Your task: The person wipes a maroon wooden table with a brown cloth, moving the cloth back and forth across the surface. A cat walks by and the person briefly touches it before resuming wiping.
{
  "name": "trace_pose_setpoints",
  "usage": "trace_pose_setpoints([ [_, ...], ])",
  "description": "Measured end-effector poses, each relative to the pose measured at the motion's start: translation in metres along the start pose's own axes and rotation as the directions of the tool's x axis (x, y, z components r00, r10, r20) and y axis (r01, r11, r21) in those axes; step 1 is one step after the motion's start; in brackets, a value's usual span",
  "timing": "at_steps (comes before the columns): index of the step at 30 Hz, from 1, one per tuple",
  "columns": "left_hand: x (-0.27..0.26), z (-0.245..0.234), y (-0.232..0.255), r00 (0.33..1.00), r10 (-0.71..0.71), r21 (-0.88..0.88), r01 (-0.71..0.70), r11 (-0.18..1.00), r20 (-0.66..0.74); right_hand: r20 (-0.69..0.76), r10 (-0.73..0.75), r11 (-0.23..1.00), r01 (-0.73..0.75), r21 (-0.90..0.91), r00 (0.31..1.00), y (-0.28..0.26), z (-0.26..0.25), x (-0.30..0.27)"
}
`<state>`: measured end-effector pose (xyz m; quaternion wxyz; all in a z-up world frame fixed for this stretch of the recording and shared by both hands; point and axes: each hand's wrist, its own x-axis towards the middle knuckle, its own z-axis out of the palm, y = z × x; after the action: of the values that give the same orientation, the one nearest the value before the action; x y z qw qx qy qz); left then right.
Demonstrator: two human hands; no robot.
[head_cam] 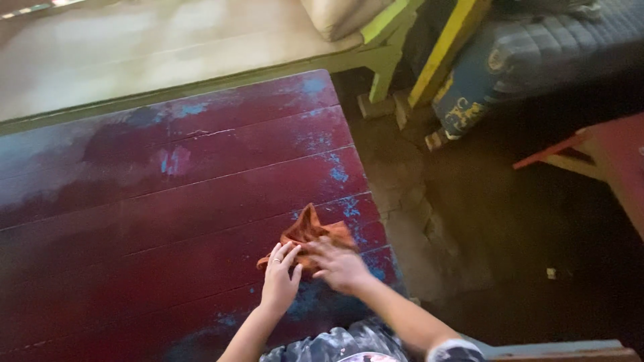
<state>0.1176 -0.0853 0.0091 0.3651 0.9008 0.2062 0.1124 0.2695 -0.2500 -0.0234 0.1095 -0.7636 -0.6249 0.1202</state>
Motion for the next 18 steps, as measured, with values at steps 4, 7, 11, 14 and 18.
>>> trace_pose_setpoints([
  [4, -0.003, -0.004, -0.006, 0.998, -0.041, 0.007, 0.041, 0.999, -0.044, -0.091, 0.190, 0.979, -0.182, 0.087, 0.978, 0.083, -0.022, 0.011],
  [7, -0.009, -0.004, -0.012, 0.995, -0.076, 0.021, 0.078, 0.997, -0.056, 0.035, 0.401, 0.913, -0.403, 0.065, 0.915, 0.150, -0.034, 0.064],
  [11, -0.010, 0.004, -0.018, 0.993, -0.105, 0.028, 0.107, 0.994, -0.057, 0.158, 0.611, 0.791, -0.602, -0.107, 0.775, 0.169, -0.048, 0.138],
  [14, -0.002, 0.008, -0.012, 0.989, -0.130, 0.001, 0.131, 0.991, -0.066, 0.025, 0.449, 0.873, -0.433, -0.222, 0.893, 0.118, -0.035, 0.144],
  [18, 0.011, 0.020, -0.014, 0.991, -0.091, -0.008, 0.091, 0.996, -0.097, -0.119, 0.051, 0.998, -0.054, -0.024, 0.992, 0.065, -0.013, 0.080],
])
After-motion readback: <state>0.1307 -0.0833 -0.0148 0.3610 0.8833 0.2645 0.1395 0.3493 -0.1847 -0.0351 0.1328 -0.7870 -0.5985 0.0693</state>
